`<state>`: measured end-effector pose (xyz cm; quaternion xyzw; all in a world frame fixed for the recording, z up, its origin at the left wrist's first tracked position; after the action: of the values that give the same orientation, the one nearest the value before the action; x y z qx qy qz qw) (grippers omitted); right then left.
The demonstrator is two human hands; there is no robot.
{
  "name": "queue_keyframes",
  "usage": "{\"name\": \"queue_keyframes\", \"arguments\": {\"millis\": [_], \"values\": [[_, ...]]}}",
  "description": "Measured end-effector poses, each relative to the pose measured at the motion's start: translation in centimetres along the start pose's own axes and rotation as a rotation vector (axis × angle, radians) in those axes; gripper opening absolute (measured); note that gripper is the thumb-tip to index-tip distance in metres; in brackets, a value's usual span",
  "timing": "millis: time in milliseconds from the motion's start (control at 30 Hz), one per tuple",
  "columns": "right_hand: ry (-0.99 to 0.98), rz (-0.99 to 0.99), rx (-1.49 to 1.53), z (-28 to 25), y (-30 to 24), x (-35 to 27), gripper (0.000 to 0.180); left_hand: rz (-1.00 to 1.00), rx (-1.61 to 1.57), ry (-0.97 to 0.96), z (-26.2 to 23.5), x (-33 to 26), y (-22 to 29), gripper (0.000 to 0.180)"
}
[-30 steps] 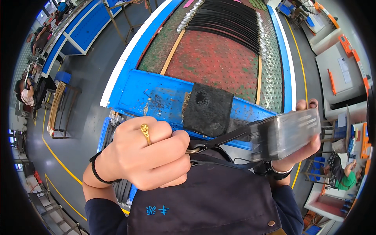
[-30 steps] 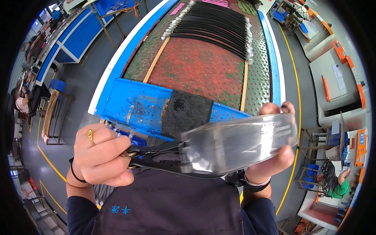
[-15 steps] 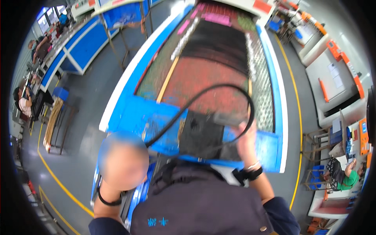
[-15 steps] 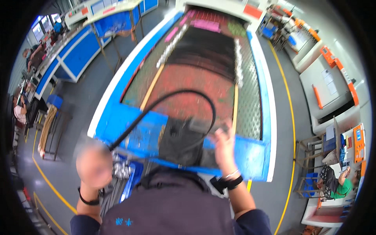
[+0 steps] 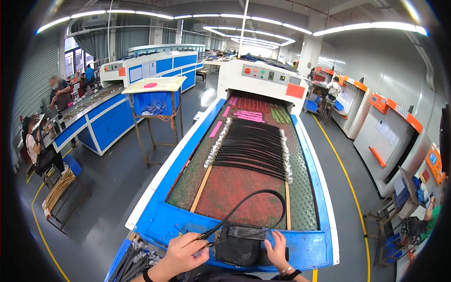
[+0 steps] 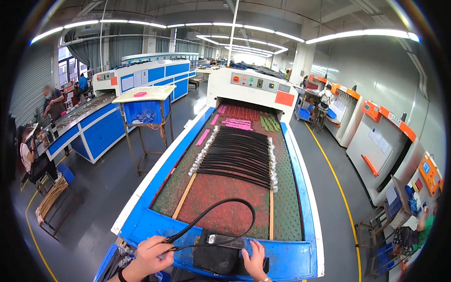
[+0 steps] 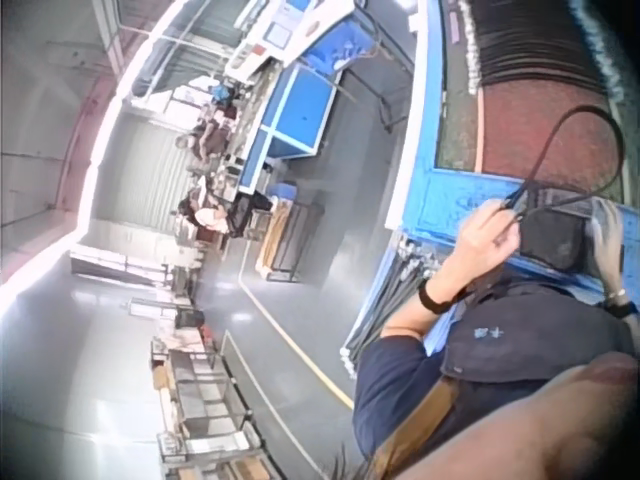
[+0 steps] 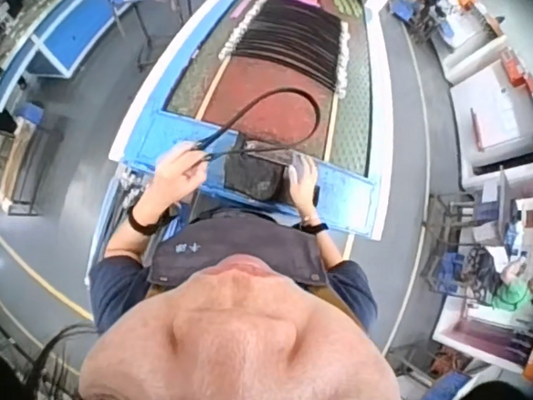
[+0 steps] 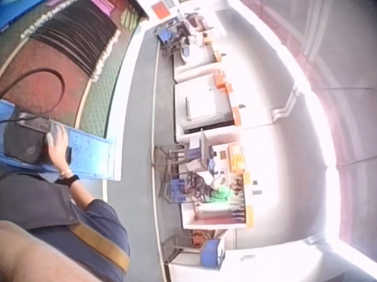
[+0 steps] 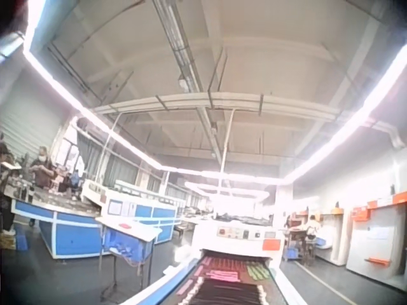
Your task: The person attaches a metal clasp to the end of a black belt using pliers. They repeatedly pick up belts from a conveyor belt, secure the clasp, and place the finished belt back onto the conveyor.
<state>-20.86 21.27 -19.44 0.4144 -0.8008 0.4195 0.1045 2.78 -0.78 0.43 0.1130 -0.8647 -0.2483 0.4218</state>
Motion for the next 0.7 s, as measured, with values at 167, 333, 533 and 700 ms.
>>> {"name": "queue_keyframes", "arguments": {"millis": [167,333,533,700], "values": [[-0.3,-0.086,-0.417,-2.8,-2.4,-4.6,0.032,0.023,-0.033,-0.003,0.9,0.8,-0.7,0.02],[-0.399,-0.061,-0.482,-2.8,-2.5,-7.1,0.037,-0.006,-0.124,-0.002,1.9,1.5,-0.3,0.019],[-0.445,-0.081,-0.555,-3.6,-1.8,-7.0,0.031,-0.004,-0.115,-0.011,2.4,1.5,-0.9,0.018],[-0.411,-0.059,-0.546,-3.7,-1.0,-6.2,0.028,-0.001,-0.087,-0.012,2.8,1.6,-1.0,0.021]]}}
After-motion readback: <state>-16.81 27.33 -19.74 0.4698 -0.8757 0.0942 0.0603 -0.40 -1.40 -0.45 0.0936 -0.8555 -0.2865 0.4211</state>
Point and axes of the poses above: each hand's wrist, its own x-axis towards the middle knuckle, its own z-axis out of the palm, y = z × x, the point moved 1 cm from there along x, towards the middle knuckle, and after that the axes turned 11 degrees about -z, right-handed, at the moved point
